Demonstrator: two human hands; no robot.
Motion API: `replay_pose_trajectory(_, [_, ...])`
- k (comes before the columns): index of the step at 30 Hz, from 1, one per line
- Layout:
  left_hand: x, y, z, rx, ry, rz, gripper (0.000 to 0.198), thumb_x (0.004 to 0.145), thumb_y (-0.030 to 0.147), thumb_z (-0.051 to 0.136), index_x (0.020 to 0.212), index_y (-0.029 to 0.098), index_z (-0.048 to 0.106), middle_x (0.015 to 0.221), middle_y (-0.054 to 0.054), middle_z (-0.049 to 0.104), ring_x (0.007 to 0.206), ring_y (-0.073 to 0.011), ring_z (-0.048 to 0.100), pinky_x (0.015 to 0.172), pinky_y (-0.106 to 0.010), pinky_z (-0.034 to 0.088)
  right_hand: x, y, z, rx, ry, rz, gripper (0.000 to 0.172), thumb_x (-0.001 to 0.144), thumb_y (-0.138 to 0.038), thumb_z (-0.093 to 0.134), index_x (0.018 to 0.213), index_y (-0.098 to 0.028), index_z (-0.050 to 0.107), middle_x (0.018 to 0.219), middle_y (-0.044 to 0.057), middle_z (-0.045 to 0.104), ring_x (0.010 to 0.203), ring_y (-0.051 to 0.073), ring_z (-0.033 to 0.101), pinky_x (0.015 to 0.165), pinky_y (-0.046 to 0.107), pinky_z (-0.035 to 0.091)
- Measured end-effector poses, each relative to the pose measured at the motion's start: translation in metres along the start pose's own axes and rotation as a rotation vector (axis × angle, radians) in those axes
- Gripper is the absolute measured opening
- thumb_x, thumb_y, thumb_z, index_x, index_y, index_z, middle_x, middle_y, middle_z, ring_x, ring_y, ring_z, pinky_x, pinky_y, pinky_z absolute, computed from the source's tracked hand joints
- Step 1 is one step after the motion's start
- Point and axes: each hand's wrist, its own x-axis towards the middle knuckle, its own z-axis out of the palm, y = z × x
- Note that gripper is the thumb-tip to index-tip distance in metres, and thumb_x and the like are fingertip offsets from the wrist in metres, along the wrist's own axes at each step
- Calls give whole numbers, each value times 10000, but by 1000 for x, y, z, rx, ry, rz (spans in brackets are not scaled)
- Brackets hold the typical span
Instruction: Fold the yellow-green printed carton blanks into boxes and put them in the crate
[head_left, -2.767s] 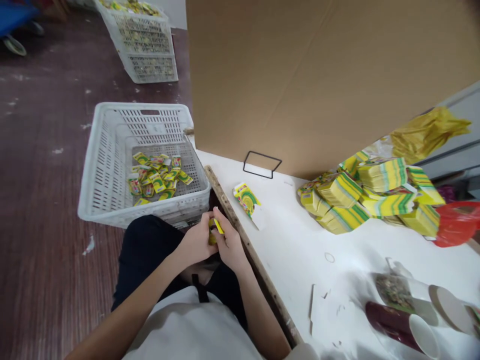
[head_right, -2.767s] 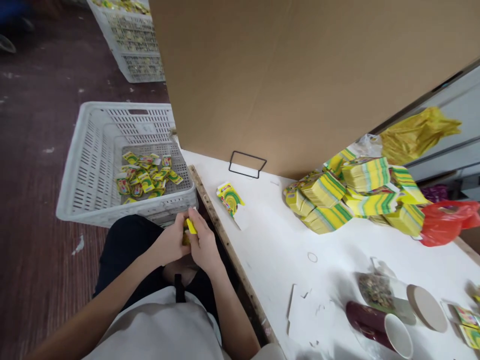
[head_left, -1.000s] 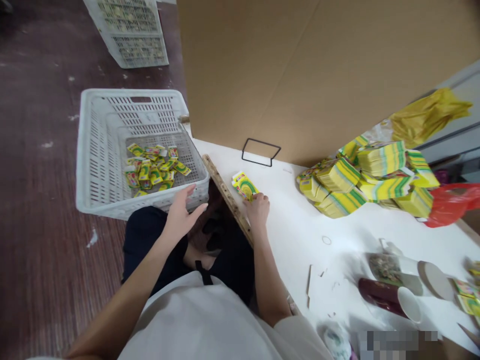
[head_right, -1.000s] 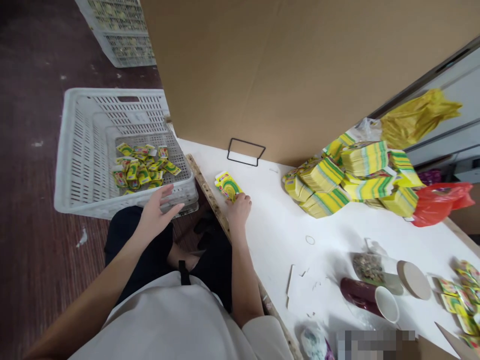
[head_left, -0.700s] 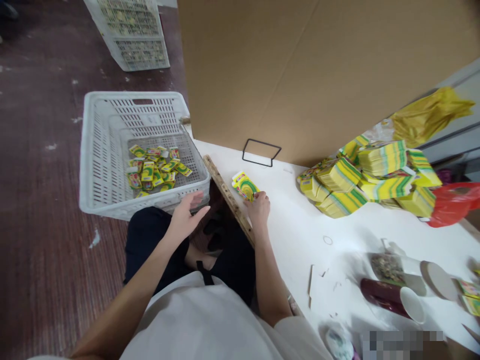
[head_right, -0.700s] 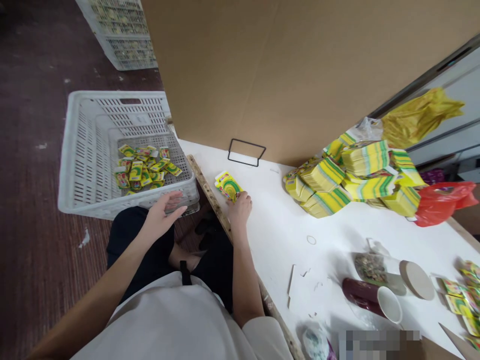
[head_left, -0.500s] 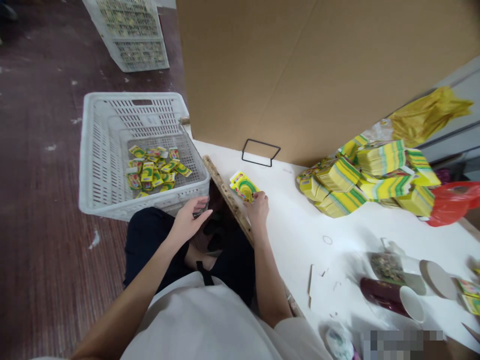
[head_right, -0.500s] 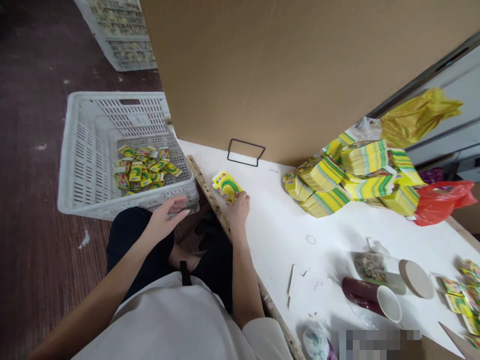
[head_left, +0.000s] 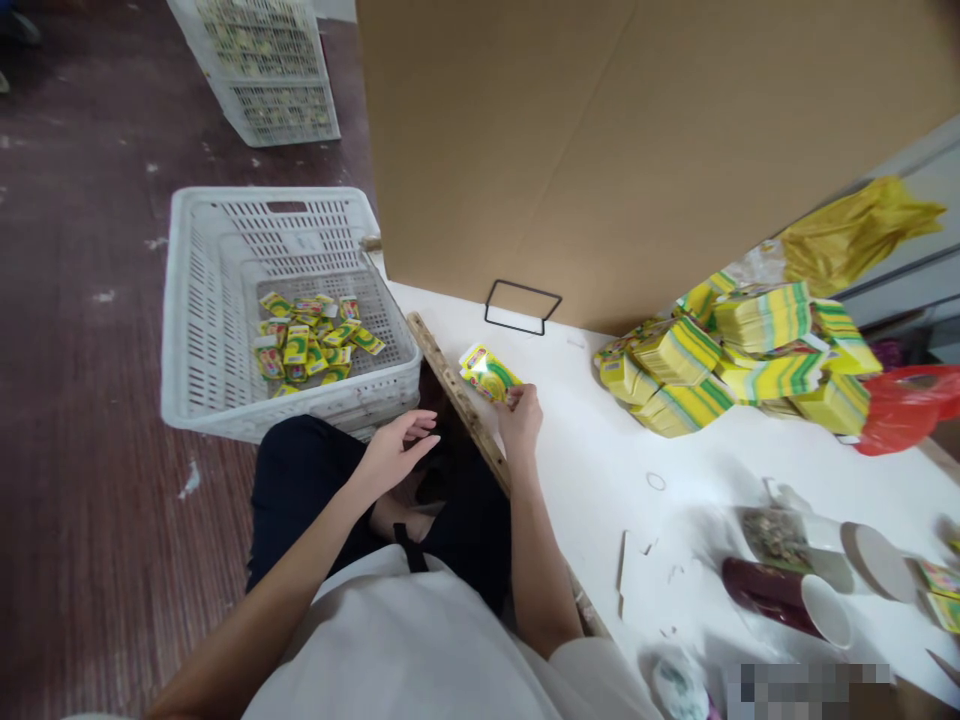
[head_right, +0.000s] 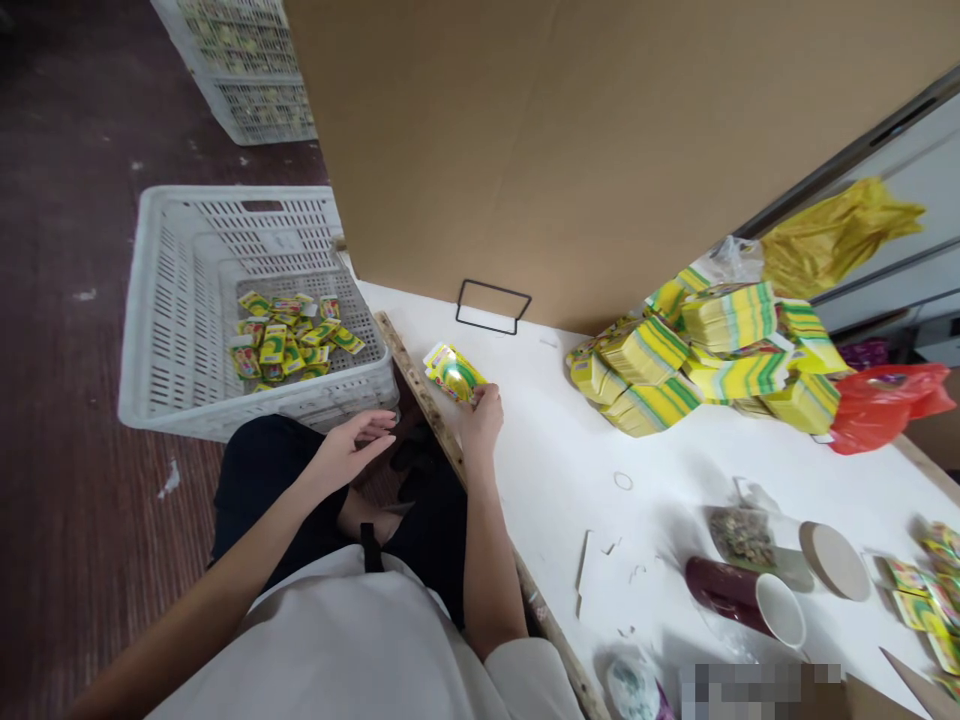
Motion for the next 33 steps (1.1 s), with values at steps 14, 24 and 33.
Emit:
replay_pose_trajectory(14, [9,39,21,-638,239,-92,727,901,777,287,1152,183,623,1042,-135,744,1061,-310,721,850,-472,623,-102,-48,16,638,-497,-146,303,747,-246,707,984,-248,518,859,-9,656,771,159,645,661,276,512])
replay_pose_trajectory(24, [8,43,26,-1117,521,-210,507,708,642,785,788,196,559,644,49,533,546,-84,531,530,-198,479,-107,-52,18,834,-798,-44,581,609,-435,914,1001,-255,525,820,-39,593,720,142,559,633,255,441])
replay_pose_trajectory(33, [6,32,30,-893,431,-103,480,644,583,865,832,177,694,717,5,689,649,-147,652,640,-264,545,-84,-36,9,744,-531,-38,260,807,-443,721,864,-230,584,721,-36,597,620,128,526,597,258,426])
